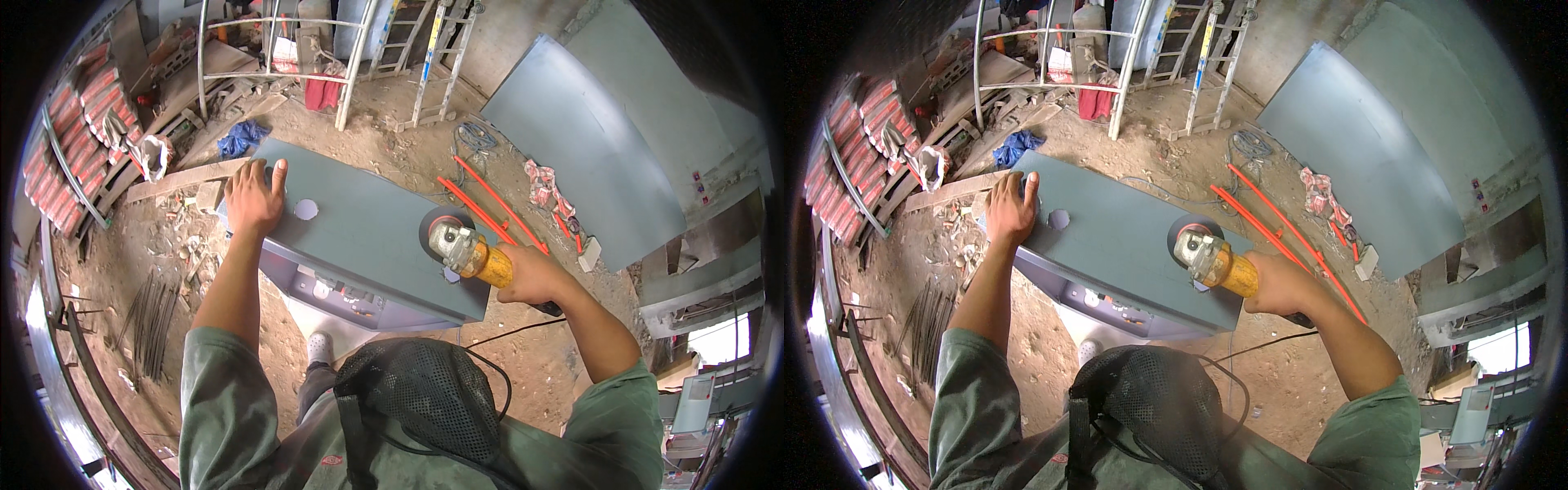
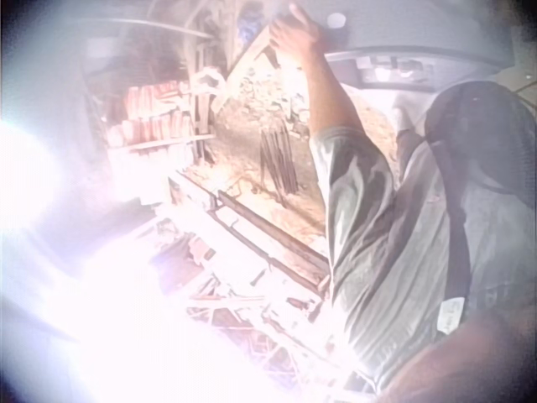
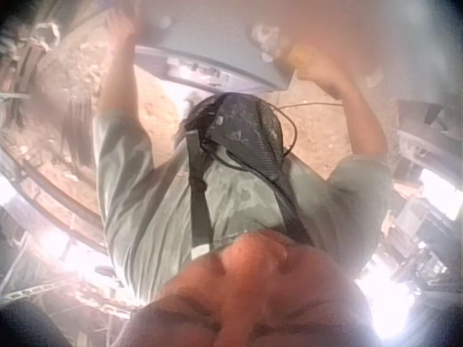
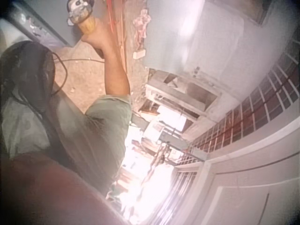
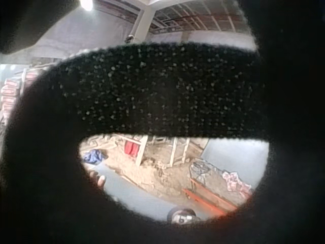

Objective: The person uses an angle grinder to cut circular holes into a gray metal cabinet door. They hold the door steady with one hand while operating the grinder with the other, creating sparks as the blade cuts through the metal.

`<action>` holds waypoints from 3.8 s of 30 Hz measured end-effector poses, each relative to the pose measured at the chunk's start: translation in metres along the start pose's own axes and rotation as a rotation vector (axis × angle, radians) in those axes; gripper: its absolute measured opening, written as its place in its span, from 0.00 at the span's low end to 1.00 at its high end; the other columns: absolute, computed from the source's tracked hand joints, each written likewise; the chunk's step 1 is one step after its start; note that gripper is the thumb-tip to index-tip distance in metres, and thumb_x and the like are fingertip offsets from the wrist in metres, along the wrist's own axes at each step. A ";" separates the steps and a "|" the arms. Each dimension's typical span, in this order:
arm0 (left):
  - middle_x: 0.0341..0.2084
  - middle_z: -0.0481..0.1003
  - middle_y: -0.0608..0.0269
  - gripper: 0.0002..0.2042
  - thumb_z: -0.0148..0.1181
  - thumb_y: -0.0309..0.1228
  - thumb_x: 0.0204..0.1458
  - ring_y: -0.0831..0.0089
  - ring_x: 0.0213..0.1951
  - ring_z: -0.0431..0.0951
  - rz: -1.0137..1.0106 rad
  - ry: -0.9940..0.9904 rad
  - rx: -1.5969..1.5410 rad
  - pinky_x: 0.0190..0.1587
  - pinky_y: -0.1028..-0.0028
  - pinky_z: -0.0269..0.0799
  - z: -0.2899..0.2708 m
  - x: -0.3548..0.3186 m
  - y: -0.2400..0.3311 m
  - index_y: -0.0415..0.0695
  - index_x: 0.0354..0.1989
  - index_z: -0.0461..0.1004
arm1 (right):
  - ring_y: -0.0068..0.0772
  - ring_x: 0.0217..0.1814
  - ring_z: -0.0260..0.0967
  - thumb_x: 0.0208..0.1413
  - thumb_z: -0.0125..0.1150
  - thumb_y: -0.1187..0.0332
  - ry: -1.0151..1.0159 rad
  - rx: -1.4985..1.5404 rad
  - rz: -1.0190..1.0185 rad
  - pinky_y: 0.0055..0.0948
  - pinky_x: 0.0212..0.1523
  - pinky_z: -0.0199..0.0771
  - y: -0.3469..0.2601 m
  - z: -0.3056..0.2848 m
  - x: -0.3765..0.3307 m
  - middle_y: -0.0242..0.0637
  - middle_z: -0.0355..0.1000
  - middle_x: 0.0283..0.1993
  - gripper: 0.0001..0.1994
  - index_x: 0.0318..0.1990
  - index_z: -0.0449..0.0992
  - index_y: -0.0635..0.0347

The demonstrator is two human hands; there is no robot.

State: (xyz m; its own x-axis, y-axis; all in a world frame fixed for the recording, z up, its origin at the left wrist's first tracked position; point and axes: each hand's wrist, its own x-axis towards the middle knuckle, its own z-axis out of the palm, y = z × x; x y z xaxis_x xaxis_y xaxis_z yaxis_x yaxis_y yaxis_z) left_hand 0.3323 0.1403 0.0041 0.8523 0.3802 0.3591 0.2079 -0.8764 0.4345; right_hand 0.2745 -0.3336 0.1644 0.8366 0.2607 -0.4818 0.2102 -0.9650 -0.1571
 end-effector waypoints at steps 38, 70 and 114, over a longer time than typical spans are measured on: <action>0.64 0.77 0.44 0.37 0.37 0.65 0.74 0.46 0.70 0.72 -0.013 0.021 -0.085 0.75 0.49 0.59 0.007 -0.001 -0.018 0.44 0.70 0.73 | 0.58 0.53 0.82 0.41 0.78 0.63 0.006 -0.041 -0.099 0.48 0.53 0.82 0.011 -0.002 0.014 0.54 0.83 0.48 0.33 0.58 0.77 0.60; 0.63 0.78 0.42 0.37 0.38 0.65 0.74 0.43 0.67 0.74 -0.050 0.064 -0.204 0.71 0.50 0.64 0.010 0.003 -0.022 0.45 0.68 0.75 | 0.59 0.56 0.81 0.40 0.76 0.66 -0.027 -0.118 -0.188 0.48 0.57 0.81 0.013 -0.018 0.024 0.54 0.82 0.51 0.34 0.61 0.75 0.59; 0.61 0.79 0.43 0.37 0.38 0.66 0.74 0.45 0.66 0.75 -0.055 0.064 -0.184 0.71 0.51 0.64 0.008 -0.001 -0.019 0.45 0.67 0.76 | 0.56 0.55 0.82 0.41 0.77 0.65 -0.053 -0.098 -0.149 0.47 0.56 0.82 0.021 -0.012 0.025 0.53 0.83 0.51 0.32 0.58 0.77 0.62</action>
State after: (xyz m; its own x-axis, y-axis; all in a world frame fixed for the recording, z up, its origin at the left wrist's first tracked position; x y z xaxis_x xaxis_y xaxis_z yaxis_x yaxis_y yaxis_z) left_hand 0.3316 0.1547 -0.0109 0.8088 0.4491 0.3797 0.1573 -0.7873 0.5962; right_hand 0.3055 -0.3480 0.1595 0.7651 0.3998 -0.5048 0.3806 -0.9131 -0.1463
